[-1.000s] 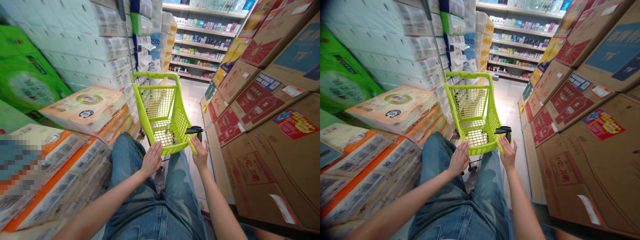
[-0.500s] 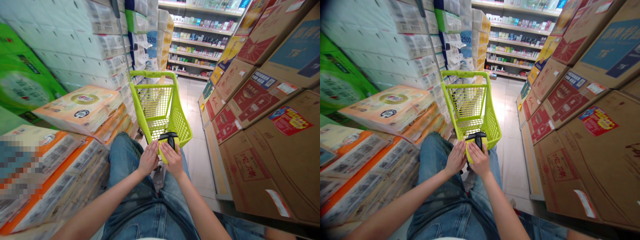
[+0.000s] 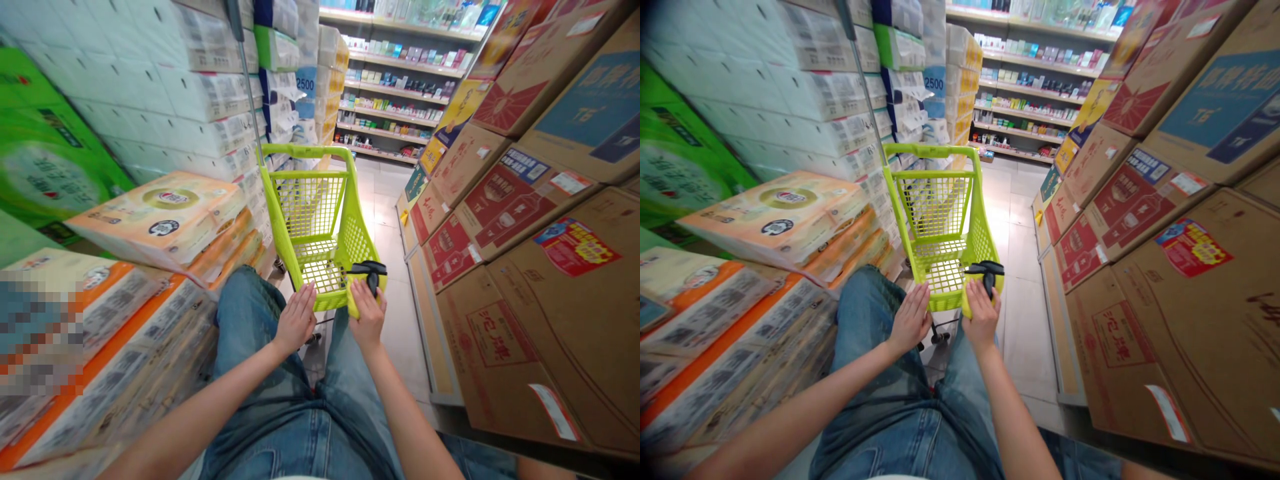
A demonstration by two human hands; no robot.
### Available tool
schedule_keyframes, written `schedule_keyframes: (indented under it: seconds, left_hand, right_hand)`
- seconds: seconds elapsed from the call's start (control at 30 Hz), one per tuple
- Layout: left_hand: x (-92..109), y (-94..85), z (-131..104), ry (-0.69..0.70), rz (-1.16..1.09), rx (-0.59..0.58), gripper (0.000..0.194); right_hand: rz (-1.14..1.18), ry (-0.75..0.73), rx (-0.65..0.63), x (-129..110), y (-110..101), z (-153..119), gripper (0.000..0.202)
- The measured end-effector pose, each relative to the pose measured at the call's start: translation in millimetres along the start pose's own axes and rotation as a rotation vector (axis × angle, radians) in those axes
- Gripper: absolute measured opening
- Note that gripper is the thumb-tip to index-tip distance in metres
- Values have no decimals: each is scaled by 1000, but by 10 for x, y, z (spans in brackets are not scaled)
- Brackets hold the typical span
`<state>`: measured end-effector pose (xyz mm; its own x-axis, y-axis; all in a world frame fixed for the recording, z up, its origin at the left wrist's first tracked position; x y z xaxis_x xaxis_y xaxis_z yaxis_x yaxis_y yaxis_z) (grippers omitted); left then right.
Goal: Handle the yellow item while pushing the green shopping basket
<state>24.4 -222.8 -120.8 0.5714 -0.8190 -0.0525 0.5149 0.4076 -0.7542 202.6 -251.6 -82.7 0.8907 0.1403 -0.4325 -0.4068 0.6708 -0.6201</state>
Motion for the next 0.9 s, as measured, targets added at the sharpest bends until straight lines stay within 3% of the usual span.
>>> schedule_keyframes:
  seconds: [0.13, 0.23, 0.37, 0.5, 0.6, 0.67, 0.73, 0.9]
  left_hand:
    - [-14, -25, -25, 8, -29, 22, 80]
    - [-35, -40, -42, 10, -25, 17, 79]
    - [-49, -45, -38, 25, -1, 0, 80]
    - [-32, -17, -12, 23, -6, -11, 81]
    - [-5, 20, 1, 9, 1, -12, 82]
    - [7, 41, 1, -8, 7, -6, 82]
    - [11, 50, -3, -21, 12, 2, 83]
    - [18, 42, -16, -14, -17, 12, 82]
  right_hand:
    - [108, -88, -123, -656, 215, -169, 60]
    - [118, -151, -164, -696, 208, -151, 58]
    - [95, -270, -217, -199, 27, 21, 58]
    - [34, -160, -101, 491, -223, 298, 56]
    - [-2, -59, -39, 654, -257, 363, 55]
    - [-21, 15, 41, 537, -222, 304, 56]
    - [-26, 66, 90, 269, -134, 181, 58]
    - [55, 14, -39, -553, 168, -142, 58]
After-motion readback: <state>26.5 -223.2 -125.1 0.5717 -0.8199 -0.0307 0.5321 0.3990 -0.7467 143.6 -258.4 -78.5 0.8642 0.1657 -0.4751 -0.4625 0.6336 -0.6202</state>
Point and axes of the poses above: each hand's wrist, its own z-axis towards the middle knuckle, its own y-axis out of the palm, x = y × z, the point moved 6 cm from there along z, towards the middle knuckle, and after that the axes turned 14 degrees about y, right-handed, at the moved point
